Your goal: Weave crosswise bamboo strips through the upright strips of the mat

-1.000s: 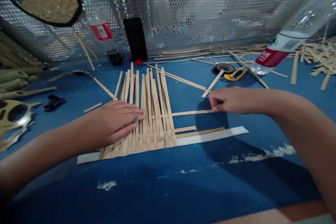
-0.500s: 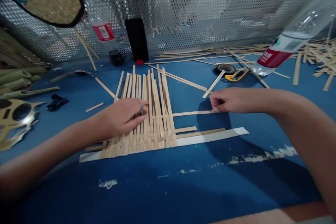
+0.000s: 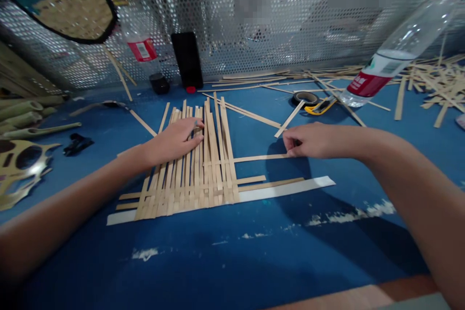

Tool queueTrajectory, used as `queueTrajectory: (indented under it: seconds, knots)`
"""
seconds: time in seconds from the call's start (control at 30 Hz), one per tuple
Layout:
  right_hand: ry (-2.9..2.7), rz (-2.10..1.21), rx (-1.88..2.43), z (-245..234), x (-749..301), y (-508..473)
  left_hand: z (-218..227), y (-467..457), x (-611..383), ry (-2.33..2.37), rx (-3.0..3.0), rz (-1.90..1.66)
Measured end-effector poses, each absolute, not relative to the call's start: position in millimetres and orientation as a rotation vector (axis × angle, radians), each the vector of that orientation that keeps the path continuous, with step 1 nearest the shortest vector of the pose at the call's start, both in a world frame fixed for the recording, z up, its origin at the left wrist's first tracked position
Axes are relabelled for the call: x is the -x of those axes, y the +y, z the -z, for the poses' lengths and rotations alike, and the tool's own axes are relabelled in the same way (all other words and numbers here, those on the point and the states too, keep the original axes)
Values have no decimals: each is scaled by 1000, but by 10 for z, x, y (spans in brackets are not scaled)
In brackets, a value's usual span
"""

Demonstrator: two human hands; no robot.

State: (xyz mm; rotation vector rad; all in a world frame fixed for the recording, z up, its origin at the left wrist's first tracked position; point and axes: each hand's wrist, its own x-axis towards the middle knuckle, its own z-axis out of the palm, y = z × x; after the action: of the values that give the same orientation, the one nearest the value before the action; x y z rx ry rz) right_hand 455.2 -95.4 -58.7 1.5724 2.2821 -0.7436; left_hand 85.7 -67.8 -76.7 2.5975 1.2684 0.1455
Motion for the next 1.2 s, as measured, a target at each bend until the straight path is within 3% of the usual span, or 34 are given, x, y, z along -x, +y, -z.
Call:
queueTrajectory:
  seconds: [0.37, 1.2]
  knots:
    - [2774, 729, -1460, 716, -3853, -1240, 911, -683, -832, 1340, -2610, -202]
    - [2835, 783, -1517, 737, -3746, -1305, 961, -650, -827, 1347, -2630, -275]
